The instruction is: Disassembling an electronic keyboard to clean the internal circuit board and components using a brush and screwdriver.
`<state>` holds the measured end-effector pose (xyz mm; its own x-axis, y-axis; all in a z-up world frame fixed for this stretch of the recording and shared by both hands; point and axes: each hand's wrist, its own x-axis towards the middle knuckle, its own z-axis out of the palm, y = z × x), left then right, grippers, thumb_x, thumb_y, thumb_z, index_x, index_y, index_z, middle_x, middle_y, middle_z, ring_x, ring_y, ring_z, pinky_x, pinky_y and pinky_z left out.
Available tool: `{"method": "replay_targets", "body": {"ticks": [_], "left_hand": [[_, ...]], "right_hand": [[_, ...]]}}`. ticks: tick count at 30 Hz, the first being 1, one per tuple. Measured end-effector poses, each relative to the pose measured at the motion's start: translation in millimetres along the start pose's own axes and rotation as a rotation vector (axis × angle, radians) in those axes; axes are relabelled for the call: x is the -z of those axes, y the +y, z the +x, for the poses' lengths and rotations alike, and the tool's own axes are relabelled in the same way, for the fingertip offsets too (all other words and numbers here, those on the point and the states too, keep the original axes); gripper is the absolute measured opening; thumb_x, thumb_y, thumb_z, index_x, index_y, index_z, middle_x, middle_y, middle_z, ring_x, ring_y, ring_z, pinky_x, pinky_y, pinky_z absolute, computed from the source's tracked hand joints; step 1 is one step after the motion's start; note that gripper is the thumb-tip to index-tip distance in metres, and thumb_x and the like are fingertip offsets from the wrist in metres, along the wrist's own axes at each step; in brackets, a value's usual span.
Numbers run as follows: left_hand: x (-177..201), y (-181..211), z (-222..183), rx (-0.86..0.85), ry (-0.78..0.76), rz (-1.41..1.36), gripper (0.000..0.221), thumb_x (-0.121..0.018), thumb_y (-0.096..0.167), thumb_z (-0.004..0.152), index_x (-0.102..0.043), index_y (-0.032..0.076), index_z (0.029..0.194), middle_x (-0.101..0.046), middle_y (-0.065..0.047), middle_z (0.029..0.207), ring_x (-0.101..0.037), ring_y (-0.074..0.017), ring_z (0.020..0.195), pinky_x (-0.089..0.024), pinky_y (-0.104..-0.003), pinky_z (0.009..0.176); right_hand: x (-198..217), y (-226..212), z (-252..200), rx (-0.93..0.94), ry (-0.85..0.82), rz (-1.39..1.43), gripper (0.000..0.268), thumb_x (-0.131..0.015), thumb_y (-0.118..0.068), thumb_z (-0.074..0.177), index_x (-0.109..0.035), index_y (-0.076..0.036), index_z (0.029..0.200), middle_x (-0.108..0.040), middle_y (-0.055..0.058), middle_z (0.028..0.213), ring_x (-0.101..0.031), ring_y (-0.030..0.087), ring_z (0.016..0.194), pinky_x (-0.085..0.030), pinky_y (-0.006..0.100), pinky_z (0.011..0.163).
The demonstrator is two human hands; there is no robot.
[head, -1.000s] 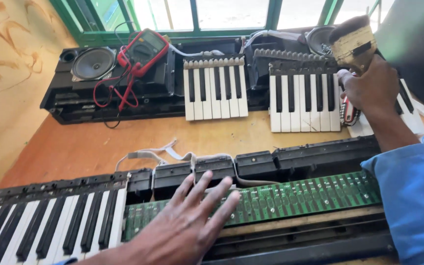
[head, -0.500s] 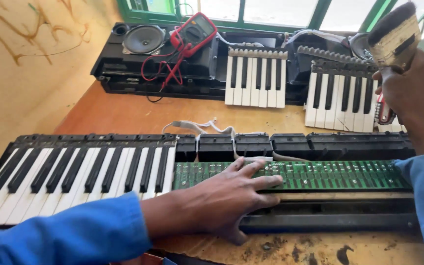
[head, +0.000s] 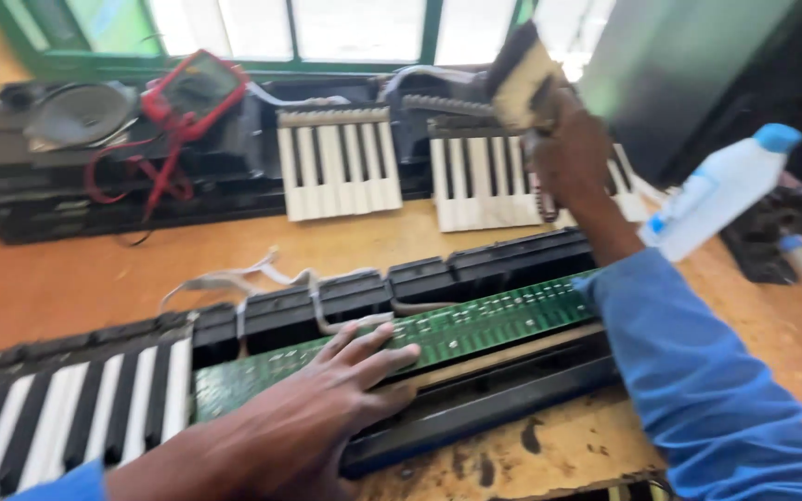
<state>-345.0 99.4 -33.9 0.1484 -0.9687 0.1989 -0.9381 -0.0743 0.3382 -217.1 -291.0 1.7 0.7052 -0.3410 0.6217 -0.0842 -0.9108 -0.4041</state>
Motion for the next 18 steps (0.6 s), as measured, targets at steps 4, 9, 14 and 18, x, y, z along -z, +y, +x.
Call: {"method": "replay_targets", "body": {"ticks": [4, 9, 14, 18], "left_hand": [[-6.0, -8.8, -1.2, 0.012, -0.18, -0.089, 0.07, -0.081, 0.027, 0.086, -0.055, 0.006, 0.148, -0.026, -0.028, 0.163, -0.011, -0.0528, 0.15, 0.001, -0.073, 0.113], [-2.8, -4.3, 0.4, -0.029, -0.121, -0.069, 0.061, -0.071, 0.034, 0.088, -0.06, 0.003, 0.14, -0.035, -0.03, 0.158, -0.019, -0.0559, 0.147, -0.006, -0.071, 0.114], [10.8, 0.6, 6.9, 0.054, -0.175, -0.072, 0.093, -0.087, 0.038, 0.062, -0.059, 0.004, 0.143, -0.033, -0.028, 0.159, -0.016, -0.052, 0.149, -0.006, -0.069, 0.115], [7.4, -4.5, 6.9, 0.059, -0.169, -0.027, 0.11, -0.096, 0.034, 0.042, -0.058, 0.004, 0.141, -0.034, -0.028, 0.159, -0.019, -0.0524, 0.149, -0.008, -0.067, 0.118]], "right_hand": [[14.6, -33.2, -13.1, -0.036, -0.051, 0.107, 0.032, -0.069, -0.004, 0.087, -0.069, -0.003, 0.119, -0.079, 0.012, 0.098, -0.072, 0.029, 0.076, -0.056, 0.044, 0.054], [6.1, -27.2, -14.3, 0.022, -0.074, 0.092, 0.04, -0.074, -0.003, 0.09, -0.065, 0.002, 0.129, -0.079, 0.014, 0.104, -0.073, 0.024, 0.068, -0.056, 0.033, 0.043], [12.0, -24.3, -12.5, -0.056, -0.085, 0.136, 0.031, -0.068, -0.004, 0.094, -0.064, 0.002, 0.125, -0.079, 0.011, 0.097, -0.072, 0.019, 0.055, -0.054, 0.034, 0.038], [8.8, -5.0, -5.5, 0.002, -0.016, 0.056, 0.035, -0.071, -0.008, 0.085, -0.073, -0.006, 0.12, -0.079, 0.007, 0.089, -0.075, 0.029, 0.07, -0.052, 0.05, 0.056]]}}
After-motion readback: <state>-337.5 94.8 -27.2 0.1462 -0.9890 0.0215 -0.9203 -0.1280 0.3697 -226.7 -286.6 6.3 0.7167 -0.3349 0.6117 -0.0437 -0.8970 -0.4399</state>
